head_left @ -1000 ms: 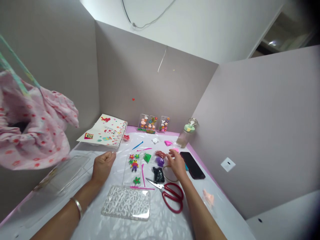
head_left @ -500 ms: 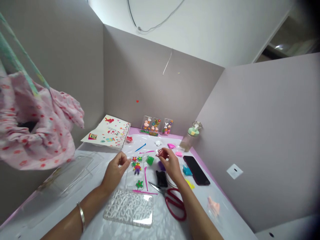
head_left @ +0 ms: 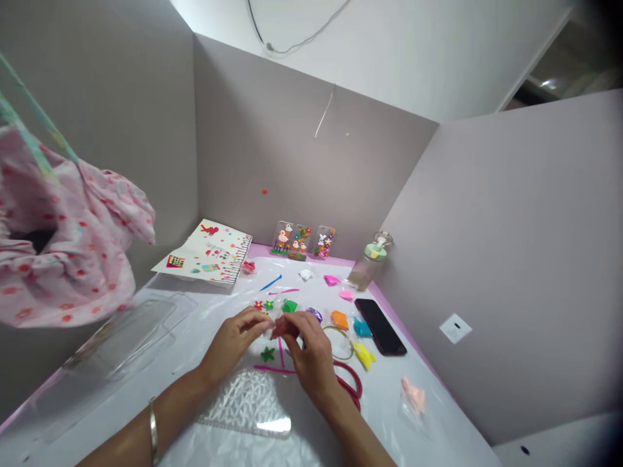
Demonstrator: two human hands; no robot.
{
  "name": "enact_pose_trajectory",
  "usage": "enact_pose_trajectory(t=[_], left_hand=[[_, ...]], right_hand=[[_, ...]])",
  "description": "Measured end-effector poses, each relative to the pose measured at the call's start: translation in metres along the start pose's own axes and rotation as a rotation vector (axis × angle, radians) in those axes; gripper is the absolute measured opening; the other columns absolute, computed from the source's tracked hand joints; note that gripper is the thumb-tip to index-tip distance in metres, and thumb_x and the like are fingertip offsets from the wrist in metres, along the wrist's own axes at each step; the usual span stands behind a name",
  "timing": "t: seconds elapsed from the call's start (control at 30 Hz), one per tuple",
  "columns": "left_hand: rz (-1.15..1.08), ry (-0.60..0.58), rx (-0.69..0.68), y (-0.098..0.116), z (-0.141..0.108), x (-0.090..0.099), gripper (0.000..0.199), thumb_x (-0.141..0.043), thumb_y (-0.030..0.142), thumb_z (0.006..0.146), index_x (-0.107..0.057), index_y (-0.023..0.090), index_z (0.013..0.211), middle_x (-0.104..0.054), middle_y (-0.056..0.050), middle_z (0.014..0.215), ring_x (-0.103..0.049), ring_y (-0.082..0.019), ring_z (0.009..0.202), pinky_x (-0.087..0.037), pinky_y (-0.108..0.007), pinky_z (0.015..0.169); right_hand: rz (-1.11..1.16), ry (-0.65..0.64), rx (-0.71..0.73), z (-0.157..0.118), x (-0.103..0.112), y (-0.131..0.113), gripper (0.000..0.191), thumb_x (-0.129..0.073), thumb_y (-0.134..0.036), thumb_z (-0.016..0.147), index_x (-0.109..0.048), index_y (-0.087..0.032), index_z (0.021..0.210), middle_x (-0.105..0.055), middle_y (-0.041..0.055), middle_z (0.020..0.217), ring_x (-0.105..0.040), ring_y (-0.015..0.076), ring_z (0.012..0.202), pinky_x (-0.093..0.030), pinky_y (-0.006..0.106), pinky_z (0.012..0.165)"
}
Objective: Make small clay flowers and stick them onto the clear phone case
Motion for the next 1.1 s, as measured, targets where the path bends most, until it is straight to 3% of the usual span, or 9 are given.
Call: enact_pose_trajectory(t=[0.13,0.33,0.57,0.73,0.8,0.97,1.1], left_hand=[[-0.083,-0.125,0.102,0.0,0.001,-0.006,0.031,-0.056,0.043,0.092,-0.065,0.018,0.075,-0.059,-0.001,0.075,-0.056,-0.019,0.079,-0.043,-0.03,0.079],[-0.278,-0.229,0.227,-0.002,-0.001,-0.011,0.031,-0.061,0.045,0.089,-0.063,0.017,0.077,-0.057,0.001,0.074,-0.055,-0.016,0.075,-0.045,-0.029,0.077],[-0.184,-0.035,0.072,0.005,-0.004,-0.003,0.017,-0.07,0.033,0.083,-0.062,0.019,0.082,-0.061,0.0,0.079,-0.059,-0.017,0.077,-0.047,-0.03,0.075],[0.089,0.055,-0.158,0.016,-0.008,0.001,0.01,-0.064,0.021,0.086,-0.062,0.02,0.075,-0.054,0.002,0.076,-0.054,-0.015,0.072,-0.043,-0.027,0.072],[0.137,0.065,-0.193,0.017,-0.008,0.002,0.008,-0.063,0.018,0.086,-0.065,0.02,0.079,-0.054,0.002,0.077,-0.054,-0.015,0.073,-0.043,-0.027,0.073],[0.11,0.022,-0.122,0.011,-0.006,0.002,0.008,-0.069,0.025,0.086,-0.064,0.02,0.081,-0.061,0.001,0.078,-0.056,-0.017,0.075,-0.043,-0.029,0.073],[0.225,0.057,-0.249,0.013,-0.007,0.004,0.01,-0.072,0.032,0.086,-0.073,0.023,0.084,-0.067,-0.001,0.078,-0.057,-0.02,0.078,-0.041,-0.034,0.082]], right_hand=[[-0.014,0.034,0.023,-0.002,0.005,0.002,0.035,-0.059,-0.002,0.089,-0.063,-0.024,0.116,-0.066,0.0074,0.105,-0.062,0.0213,0.099,-0.051,0.034,0.087],[0.025,-0.002,0.056,-0.003,0.008,0.0,0.036,-0.059,-0.004,0.09,-0.062,-0.024,0.119,-0.067,0.0081,0.106,-0.063,0.0214,0.1,-0.053,0.034,0.087],[0.031,-0.031,0.025,-0.001,0.006,-0.003,0.035,-0.06,-0.004,0.089,-0.062,-0.025,0.116,-0.067,0.0067,0.103,-0.063,0.0216,0.097,-0.053,0.035,0.085],[0.025,-0.064,0.016,-0.003,0.0,-0.001,0.035,-0.058,-0.002,0.089,-0.062,-0.025,0.115,-0.067,0.0068,0.103,-0.063,0.0214,0.097,-0.053,0.035,0.085],[0.031,-0.06,0.002,-0.003,0.0,0.0,0.034,-0.059,-0.002,0.088,-0.063,-0.024,0.114,-0.067,0.0068,0.102,-0.063,0.0213,0.096,-0.052,0.035,0.084],[0.043,-0.032,-0.016,-0.004,0.001,-0.001,0.035,-0.061,-0.003,0.087,-0.062,-0.024,0.115,-0.067,0.0065,0.101,-0.062,0.0207,0.093,-0.052,0.033,0.082],[0.03,-0.024,-0.025,-0.004,0.002,0.0,0.034,-0.061,-0.003,0.087,-0.062,-0.023,0.115,-0.067,0.0062,0.099,-0.062,0.0211,0.093,-0.051,0.034,0.082]])
Point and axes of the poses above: each hand's wrist, its own z-axis towards the middle knuckle, its own x-axis out of the back of the hand, y = z × x, the point moved 5 cm from there along z, towards the middle knuckle
